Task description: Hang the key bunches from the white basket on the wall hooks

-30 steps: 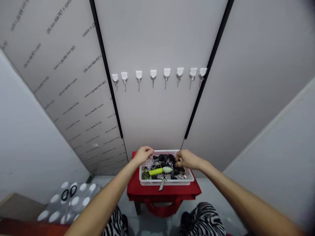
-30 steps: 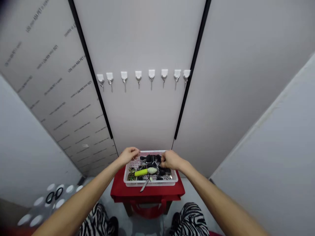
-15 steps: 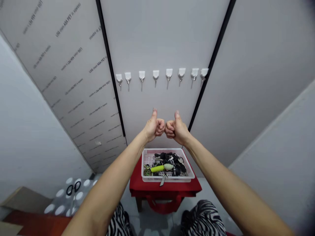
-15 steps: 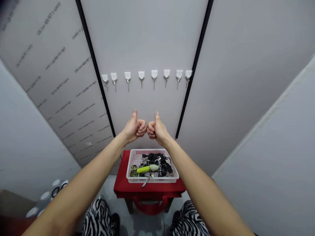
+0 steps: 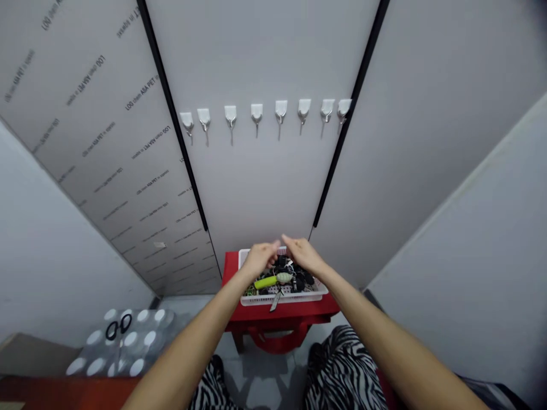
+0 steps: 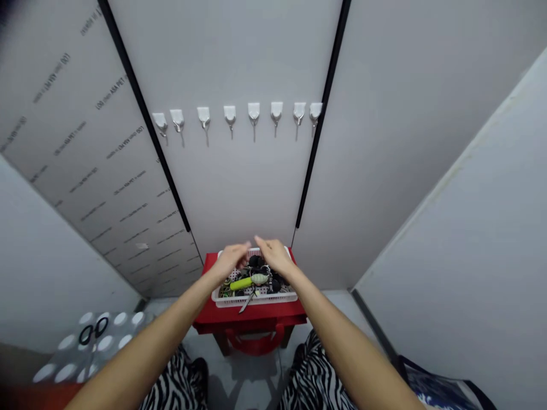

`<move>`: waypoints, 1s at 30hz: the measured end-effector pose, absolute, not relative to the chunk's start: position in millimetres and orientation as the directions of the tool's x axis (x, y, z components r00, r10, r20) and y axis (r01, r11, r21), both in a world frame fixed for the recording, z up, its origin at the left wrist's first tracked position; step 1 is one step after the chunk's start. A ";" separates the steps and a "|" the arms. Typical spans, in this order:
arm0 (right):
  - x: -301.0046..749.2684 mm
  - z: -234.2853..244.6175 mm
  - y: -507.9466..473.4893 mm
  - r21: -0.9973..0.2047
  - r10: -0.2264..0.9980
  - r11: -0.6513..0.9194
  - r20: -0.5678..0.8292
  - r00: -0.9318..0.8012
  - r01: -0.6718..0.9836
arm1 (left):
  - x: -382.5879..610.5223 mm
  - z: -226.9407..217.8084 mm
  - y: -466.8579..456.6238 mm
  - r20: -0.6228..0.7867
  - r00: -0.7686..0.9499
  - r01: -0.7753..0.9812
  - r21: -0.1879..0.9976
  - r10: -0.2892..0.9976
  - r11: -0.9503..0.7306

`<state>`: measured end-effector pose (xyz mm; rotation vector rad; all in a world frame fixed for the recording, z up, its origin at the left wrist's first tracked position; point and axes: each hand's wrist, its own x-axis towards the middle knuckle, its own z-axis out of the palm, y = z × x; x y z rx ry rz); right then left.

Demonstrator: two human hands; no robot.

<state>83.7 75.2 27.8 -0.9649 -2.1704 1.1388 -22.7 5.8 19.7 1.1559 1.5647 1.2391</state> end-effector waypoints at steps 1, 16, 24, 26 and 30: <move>88.9 18.4 77.1 -0.772 0.785 0.468 0.140 -0.603 0.430 | -20.5 7.0 3.3 -0.017 -0.254 0.255 0.963 0.967 0.084; 105.0 4.9 79.3 -0.922 0.766 0.262 0.020 -0.642 0.285 | -27.4 -23.4 -12.7 0.102 -0.466 0.107 0.993 0.879 -0.058; 100.5 24.5 77.4 -0.997 0.831 -0.076 -0.062 -0.553 -0.002 | -40.2 -11.9 -11.4 -0.015 -0.480 -0.205 0.974 0.877 -0.095; 102.0 18.3 80.6 -0.998 0.835 0.003 -0.035 -0.549 0.069 | -40.8 -6.3 -10.6 -0.036 -0.478 -0.262 0.960 0.878 -0.104; 107.2 1.3 85.2 -0.896 0.817 0.272 0.022 -0.576 0.352 | -40.4 4.2 -10.6 -0.029 -0.463 -0.264 0.959 0.886 -0.106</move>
